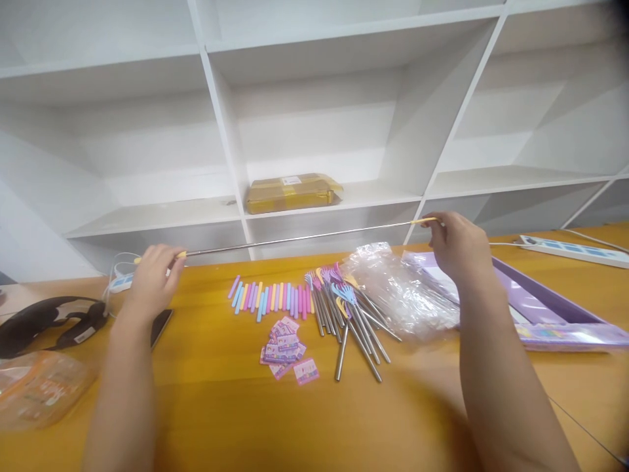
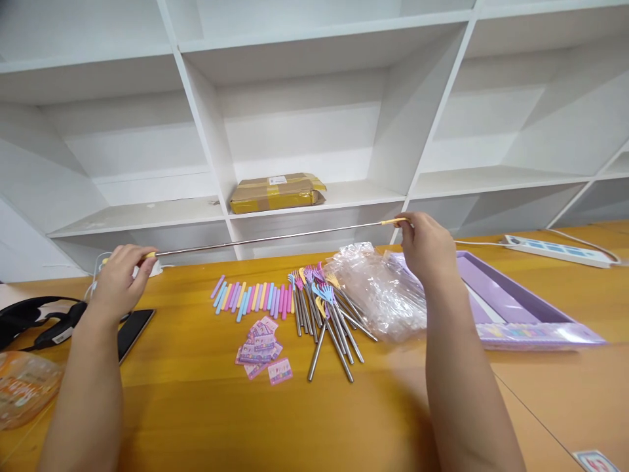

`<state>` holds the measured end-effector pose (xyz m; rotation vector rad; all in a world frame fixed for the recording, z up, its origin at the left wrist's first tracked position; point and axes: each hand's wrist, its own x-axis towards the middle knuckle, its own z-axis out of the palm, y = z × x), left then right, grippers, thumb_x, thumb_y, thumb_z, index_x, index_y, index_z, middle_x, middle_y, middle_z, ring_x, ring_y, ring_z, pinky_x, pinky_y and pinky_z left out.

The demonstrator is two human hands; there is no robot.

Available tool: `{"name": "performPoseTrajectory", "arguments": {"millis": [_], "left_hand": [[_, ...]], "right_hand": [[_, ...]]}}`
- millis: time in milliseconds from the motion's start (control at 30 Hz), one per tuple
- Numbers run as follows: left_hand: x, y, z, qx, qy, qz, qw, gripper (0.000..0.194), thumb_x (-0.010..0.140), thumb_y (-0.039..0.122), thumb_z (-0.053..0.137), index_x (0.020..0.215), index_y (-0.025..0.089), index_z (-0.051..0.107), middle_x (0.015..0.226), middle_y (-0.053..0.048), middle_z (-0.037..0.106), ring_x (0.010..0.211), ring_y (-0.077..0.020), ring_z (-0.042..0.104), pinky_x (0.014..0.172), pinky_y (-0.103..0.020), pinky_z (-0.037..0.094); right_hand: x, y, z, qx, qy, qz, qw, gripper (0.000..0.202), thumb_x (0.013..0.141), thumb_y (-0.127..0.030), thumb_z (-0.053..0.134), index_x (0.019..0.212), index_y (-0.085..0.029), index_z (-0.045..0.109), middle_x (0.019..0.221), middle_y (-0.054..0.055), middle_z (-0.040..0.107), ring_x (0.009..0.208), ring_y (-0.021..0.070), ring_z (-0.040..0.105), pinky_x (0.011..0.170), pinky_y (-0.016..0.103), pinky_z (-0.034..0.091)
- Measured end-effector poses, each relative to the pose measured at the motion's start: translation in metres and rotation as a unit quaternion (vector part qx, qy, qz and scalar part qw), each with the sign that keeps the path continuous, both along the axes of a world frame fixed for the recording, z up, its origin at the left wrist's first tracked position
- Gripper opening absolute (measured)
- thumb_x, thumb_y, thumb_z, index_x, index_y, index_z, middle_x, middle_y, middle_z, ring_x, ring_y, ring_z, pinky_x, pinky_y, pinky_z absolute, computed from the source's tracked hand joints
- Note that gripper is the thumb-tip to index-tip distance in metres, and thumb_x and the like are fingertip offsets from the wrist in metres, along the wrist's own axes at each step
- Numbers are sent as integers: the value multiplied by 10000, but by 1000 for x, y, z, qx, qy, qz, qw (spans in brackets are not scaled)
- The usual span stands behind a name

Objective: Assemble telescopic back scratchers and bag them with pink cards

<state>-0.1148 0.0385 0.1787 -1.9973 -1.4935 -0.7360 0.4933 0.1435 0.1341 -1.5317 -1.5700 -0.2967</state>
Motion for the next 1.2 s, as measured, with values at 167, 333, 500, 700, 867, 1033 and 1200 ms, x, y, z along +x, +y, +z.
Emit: {"name": "performPoseTrajectory", "arguments": {"millis": [167,333,500,700,867,1033,1200], "left_hand": [[-7,0,-2,42,1,-3,999,322,1145,361,412,1146,181,680,1083,-105,732,1038,-246,611,971,-395,509],[-19,1,-4,54,9,-3,999,310,1142,374,437,1126,198,692,1057,-77,753,993,-223,622,930,-369,521],[-24,2,-5,66,15,-6,998,308,1135,373,448,1140,204,705,1071,-73,764,988,-220,617,927,-363,519],[-23,4,-9,94,45,-24,994,278,1119,303,482,1113,188,736,1034,-76,783,938,-213,618,876,-340,518],[-26,2,-9,99,52,-45,993,244,1108,272,508,1143,198,738,1040,-67,793,940,-206,647,878,-333,519],[-28,-1,-9,64,33,-75,995,257,1102,277,493,1167,213,734,1052,-71,800,951,-217,691,876,-342,531],[-22,-5,-8,41,5,-87,995,257,1097,277,501,1161,212,741,1055,-75,808,969,-216,720,897,-346,550]], "right_hand": [[1,2,-3,13,7,45,999,237,1014,-182,524,1100,-199,745,924,72,720,671,151,645,826,310,495],[-1,2,-2,23,7,83,996,238,1041,-173,534,1087,-189,767,1023,84,742,722,107,714,815,254,523],[-2,-3,-2,53,-49,94,993,266,1074,-201,524,1139,-210,783,1153,99,760,750,100,716,825,244,521],[0,-7,-6,59,-83,64,993,275,1051,-200,514,1128,-231,776,1112,73,789,802,132,715,756,245,483],[2,-6,-8,49,-112,34,992,301,1023,-198,493,1139,-247,768,1078,50,806,841,151,721,700,249,432],[5,-3,-9,34,-134,49,989,327,975,-148,490,1140,-241,757,1078,31,806,812,138,741,663,236,423],[4,-4,-10,30,-158,64,985,373,930,-93,498,1163,-242,749,1092,23,811,787,126,747,645,234,417]]}}
